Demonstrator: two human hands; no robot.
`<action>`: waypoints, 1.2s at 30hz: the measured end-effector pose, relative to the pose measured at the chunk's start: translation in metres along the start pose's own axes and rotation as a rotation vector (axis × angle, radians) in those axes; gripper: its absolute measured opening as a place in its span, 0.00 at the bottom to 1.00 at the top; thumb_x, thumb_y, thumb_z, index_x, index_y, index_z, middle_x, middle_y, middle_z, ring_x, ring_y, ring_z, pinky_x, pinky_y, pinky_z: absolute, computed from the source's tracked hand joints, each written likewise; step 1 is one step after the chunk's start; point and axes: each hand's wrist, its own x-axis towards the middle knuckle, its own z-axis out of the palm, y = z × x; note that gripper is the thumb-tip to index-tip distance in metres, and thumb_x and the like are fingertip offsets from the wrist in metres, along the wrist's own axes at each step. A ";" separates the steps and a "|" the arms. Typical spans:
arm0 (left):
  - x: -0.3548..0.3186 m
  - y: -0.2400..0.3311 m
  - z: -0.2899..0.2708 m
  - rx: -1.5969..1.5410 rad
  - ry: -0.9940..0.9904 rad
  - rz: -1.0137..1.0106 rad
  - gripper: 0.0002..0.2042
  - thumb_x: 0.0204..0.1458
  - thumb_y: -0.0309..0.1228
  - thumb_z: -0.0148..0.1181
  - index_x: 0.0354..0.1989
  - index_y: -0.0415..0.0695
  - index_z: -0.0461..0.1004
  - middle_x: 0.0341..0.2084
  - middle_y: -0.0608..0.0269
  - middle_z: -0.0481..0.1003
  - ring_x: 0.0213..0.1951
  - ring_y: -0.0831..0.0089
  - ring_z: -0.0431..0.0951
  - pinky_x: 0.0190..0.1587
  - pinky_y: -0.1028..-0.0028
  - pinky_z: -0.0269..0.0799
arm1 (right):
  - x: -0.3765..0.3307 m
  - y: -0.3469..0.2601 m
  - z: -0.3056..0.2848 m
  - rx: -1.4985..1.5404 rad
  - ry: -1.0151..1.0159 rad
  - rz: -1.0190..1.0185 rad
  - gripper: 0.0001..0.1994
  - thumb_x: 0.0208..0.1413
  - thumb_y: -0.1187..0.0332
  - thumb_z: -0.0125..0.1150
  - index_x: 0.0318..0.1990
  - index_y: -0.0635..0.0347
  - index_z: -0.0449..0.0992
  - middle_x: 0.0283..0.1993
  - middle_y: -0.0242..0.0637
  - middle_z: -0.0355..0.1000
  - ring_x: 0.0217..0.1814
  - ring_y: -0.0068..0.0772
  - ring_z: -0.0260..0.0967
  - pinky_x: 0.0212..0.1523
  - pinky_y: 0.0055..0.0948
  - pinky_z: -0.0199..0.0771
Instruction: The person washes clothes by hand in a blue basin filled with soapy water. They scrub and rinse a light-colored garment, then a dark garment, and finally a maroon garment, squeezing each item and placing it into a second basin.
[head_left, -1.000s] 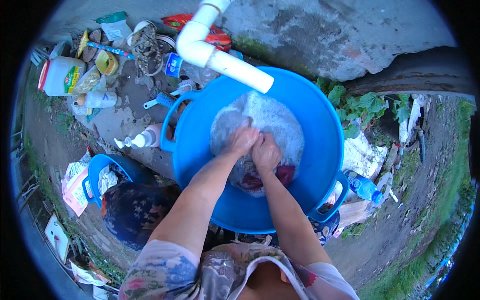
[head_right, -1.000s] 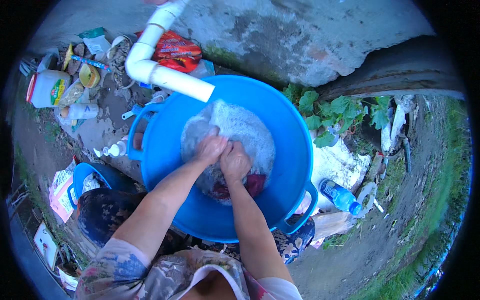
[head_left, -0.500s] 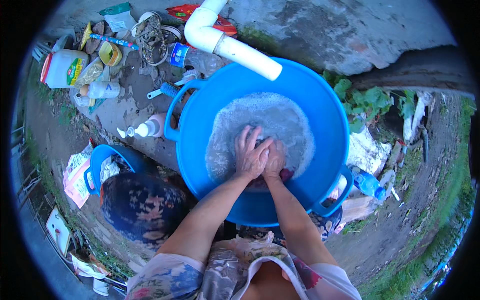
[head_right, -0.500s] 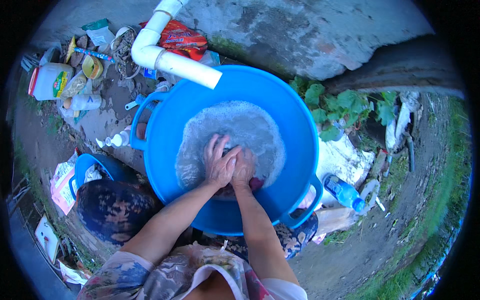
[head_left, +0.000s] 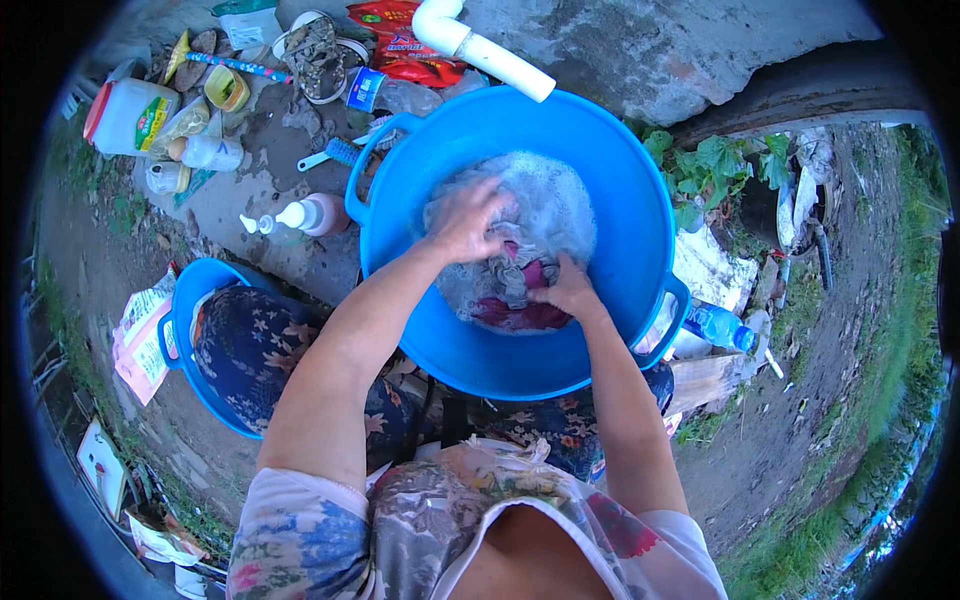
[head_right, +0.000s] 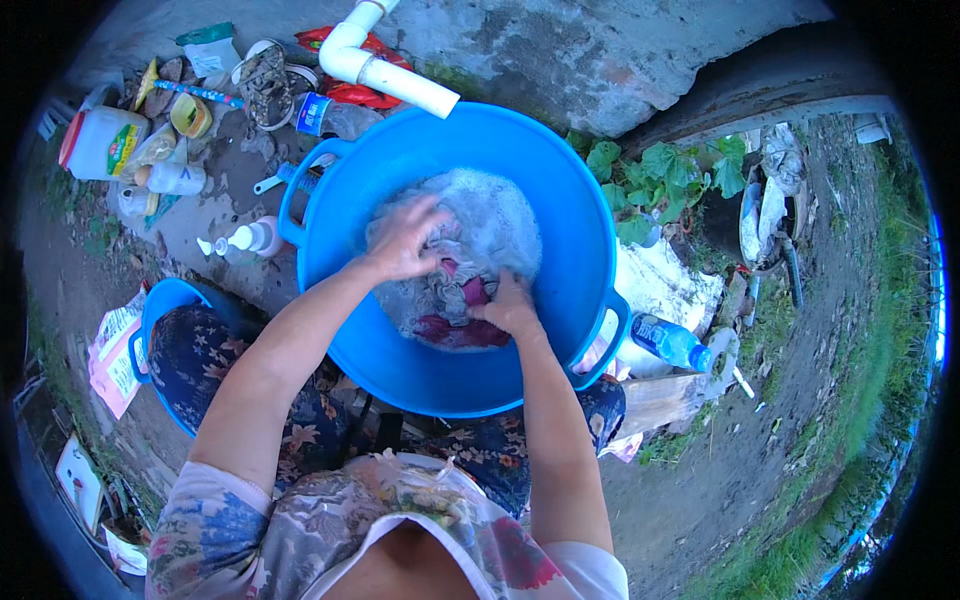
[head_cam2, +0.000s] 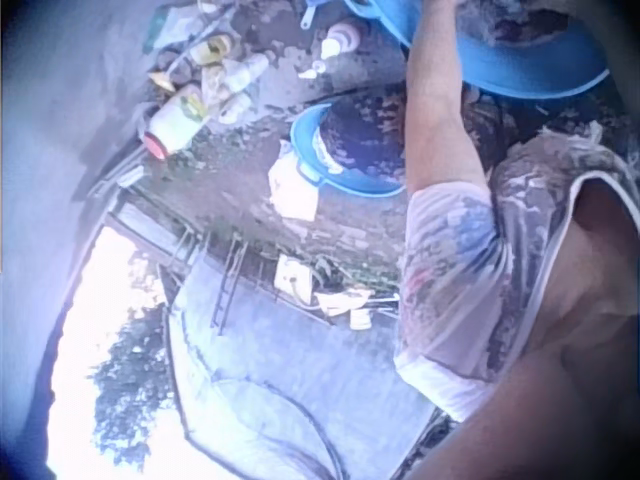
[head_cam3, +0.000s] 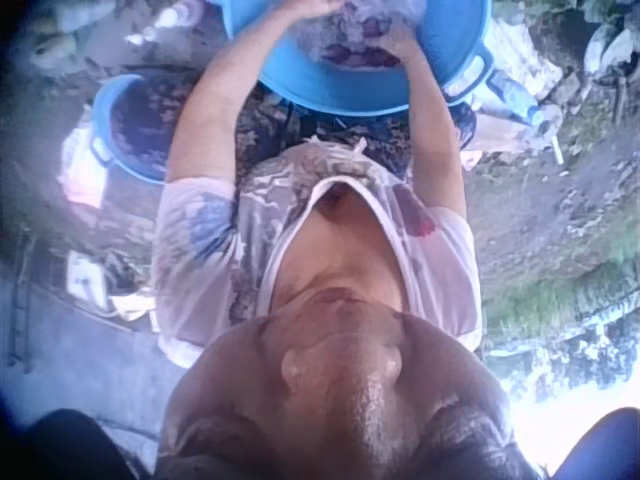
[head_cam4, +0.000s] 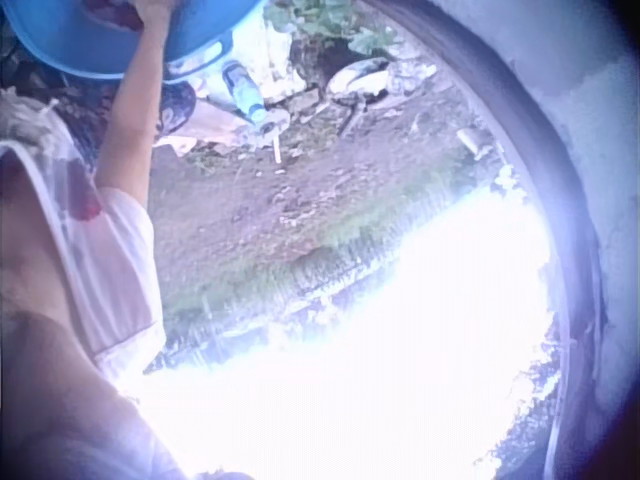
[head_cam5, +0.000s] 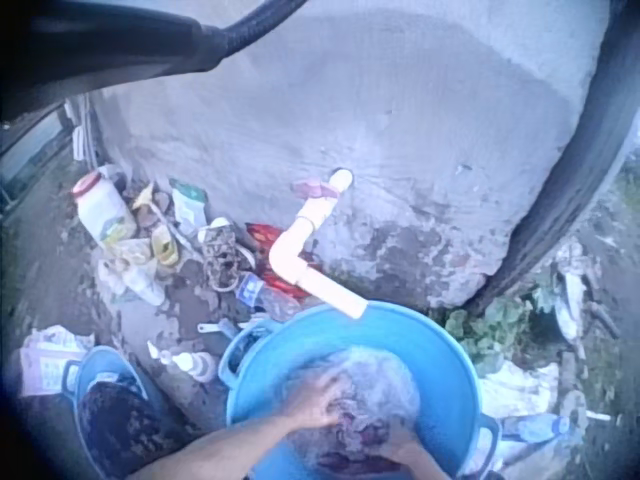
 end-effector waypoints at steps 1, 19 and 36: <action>-0.006 0.012 -0.003 0.129 -0.089 0.165 0.26 0.41 0.36 0.62 0.53 0.48 0.67 0.56 0.53 0.63 0.57 0.57 0.63 0.58 0.62 0.59 | -0.005 0.000 -0.003 0.004 -0.039 -0.014 0.45 0.32 0.62 0.73 0.61 0.58 0.54 0.50 0.53 0.68 0.55 0.52 0.64 0.56 0.41 0.64; -0.038 -0.020 -0.006 -1.134 -0.347 -1.114 0.21 0.43 0.39 0.56 0.45 0.43 0.70 0.39 0.59 0.74 0.39 0.67 0.74 0.38 0.67 0.68 | 0.043 -0.012 -0.021 1.010 0.119 0.143 0.25 0.33 0.65 0.69 0.43 0.67 0.72 0.30 0.42 0.74 0.36 0.35 0.73 0.37 0.34 0.72; -0.040 0.022 0.058 0.043 -0.429 -0.442 0.45 0.43 0.52 0.59 0.66 0.46 0.43 0.65 0.56 0.45 0.65 0.51 0.45 0.62 0.47 0.43 | 0.029 -0.096 0.042 0.062 0.496 -0.264 0.19 0.38 0.52 0.67 0.29 0.58 0.76 0.63 0.56 0.49 0.67 0.62 0.38 0.52 0.69 0.48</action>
